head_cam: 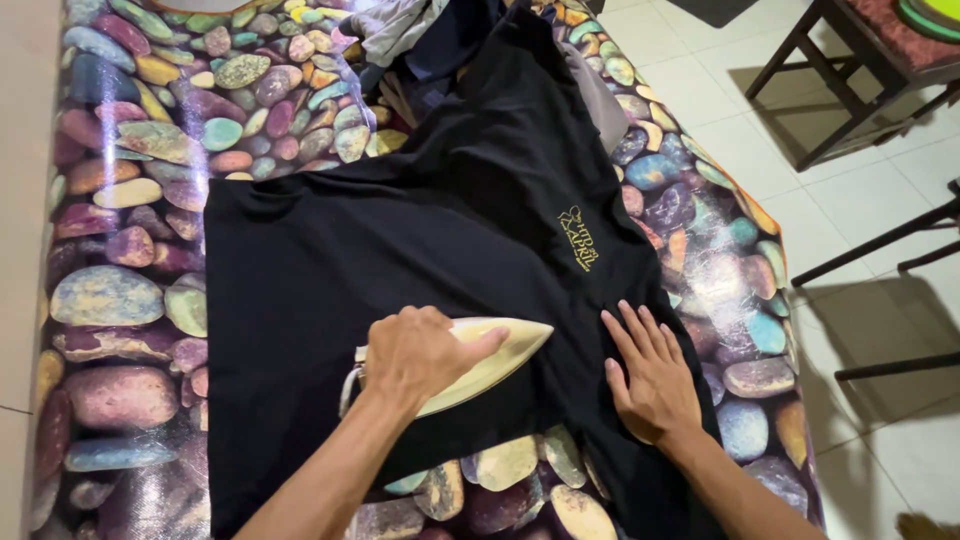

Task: Iron a black long-sleeved shirt on a patterned surface.

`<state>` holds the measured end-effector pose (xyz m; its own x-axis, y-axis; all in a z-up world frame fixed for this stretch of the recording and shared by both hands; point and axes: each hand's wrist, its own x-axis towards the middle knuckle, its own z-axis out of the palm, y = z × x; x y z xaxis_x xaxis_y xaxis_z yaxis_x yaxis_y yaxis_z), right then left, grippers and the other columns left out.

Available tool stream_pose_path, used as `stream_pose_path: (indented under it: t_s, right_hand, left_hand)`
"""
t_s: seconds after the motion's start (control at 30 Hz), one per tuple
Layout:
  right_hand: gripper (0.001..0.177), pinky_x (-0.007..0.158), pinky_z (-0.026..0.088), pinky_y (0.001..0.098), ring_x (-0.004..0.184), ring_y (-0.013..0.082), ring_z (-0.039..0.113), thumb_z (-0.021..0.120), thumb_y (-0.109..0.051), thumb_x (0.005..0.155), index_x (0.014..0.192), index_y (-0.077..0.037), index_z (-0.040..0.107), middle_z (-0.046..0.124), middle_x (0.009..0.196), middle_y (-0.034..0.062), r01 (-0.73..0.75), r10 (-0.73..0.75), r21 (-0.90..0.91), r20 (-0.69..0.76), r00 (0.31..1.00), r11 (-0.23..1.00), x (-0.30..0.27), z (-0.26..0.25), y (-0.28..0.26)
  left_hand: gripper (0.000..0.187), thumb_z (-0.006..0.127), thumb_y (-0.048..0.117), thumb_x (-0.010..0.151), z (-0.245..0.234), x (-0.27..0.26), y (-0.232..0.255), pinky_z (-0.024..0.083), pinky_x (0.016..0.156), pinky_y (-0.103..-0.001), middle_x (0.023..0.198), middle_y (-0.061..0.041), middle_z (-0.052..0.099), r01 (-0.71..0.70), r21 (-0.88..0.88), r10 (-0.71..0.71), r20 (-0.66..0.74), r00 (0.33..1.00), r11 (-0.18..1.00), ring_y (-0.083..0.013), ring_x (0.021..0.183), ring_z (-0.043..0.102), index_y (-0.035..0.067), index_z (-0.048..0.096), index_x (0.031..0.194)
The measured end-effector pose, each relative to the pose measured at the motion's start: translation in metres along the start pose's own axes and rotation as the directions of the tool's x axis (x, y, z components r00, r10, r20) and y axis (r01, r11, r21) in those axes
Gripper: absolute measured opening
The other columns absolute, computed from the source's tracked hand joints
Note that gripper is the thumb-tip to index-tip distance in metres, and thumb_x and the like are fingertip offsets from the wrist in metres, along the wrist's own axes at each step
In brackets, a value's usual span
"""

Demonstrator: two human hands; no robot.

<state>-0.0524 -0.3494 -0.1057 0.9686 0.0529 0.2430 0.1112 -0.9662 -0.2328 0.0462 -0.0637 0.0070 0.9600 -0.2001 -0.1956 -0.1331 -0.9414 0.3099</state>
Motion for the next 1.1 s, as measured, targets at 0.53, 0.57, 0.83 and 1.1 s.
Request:
stream_pose_path:
  t_s: [0.53,0.57,0.83,1.1]
  right_hand:
    - [0.063,0.122,0.023,0.0478,0.15,0.0323,0.031,0.051,-0.031,0.093,0.154,-0.017,0.04,0.036,0.162,0.0111,0.006,-0.005,0.012,-0.018,1.0,1.0,0.0,-0.005,-0.005]
    - [0.064,0.121,0.022,0.0479,0.15,0.0326,0.031,0.051,-0.031,0.093,0.154,-0.017,0.04,0.036,0.162,0.0112,-0.004,0.004,0.002,-0.01,1.0,1.0,0.001,-0.005,-0.003]
    - [0.068,0.121,0.022,0.0478,0.15,0.0324,0.03,0.055,-0.037,0.091,0.155,-0.019,0.039,0.035,0.163,0.0103,-0.011,0.011,-0.027,0.025,1.0,1.0,0.0,0.001,0.002]
    - [0.076,0.121,0.021,0.0485,0.15,0.0332,0.028,0.057,-0.048,0.089,0.156,-0.018,0.035,0.032,0.163,0.0118,0.042,-0.041,-0.034,0.028,0.999,0.999,-0.002,-0.002,0.011]
  left_hand:
    - [0.087,0.052,0.092,0.066,-0.014,-0.034,-0.125,0.039,0.038,-0.031,0.04,-0.006,0.062,0.087,0.268,-0.098,0.03,0.995,0.959,-0.016,0.035,0.055,0.011,0.083,0.066]
    - [0.088,0.052,0.092,0.069,-0.008,-0.028,-0.106,0.041,0.038,-0.031,0.043,-0.006,0.064,0.036,0.217,-0.04,0.013,0.999,0.975,-0.0166,0.037,0.057,0.009,0.082,0.065]
    - [0.081,0.063,0.083,0.068,0.0,0.002,-0.009,0.056,0.054,-0.04,0.06,-0.017,0.071,-0.046,-0.032,0.045,-0.018,0.999,0.998,-0.0314,0.055,0.071,0.003,0.08,0.071]
    - [0.078,0.057,0.085,0.068,-0.031,-0.03,-0.098,0.057,0.052,-0.04,0.056,-0.012,0.072,0.101,0.174,-0.107,0.027,0.994,0.98,-0.0266,0.052,0.073,0.012,0.083,0.076]
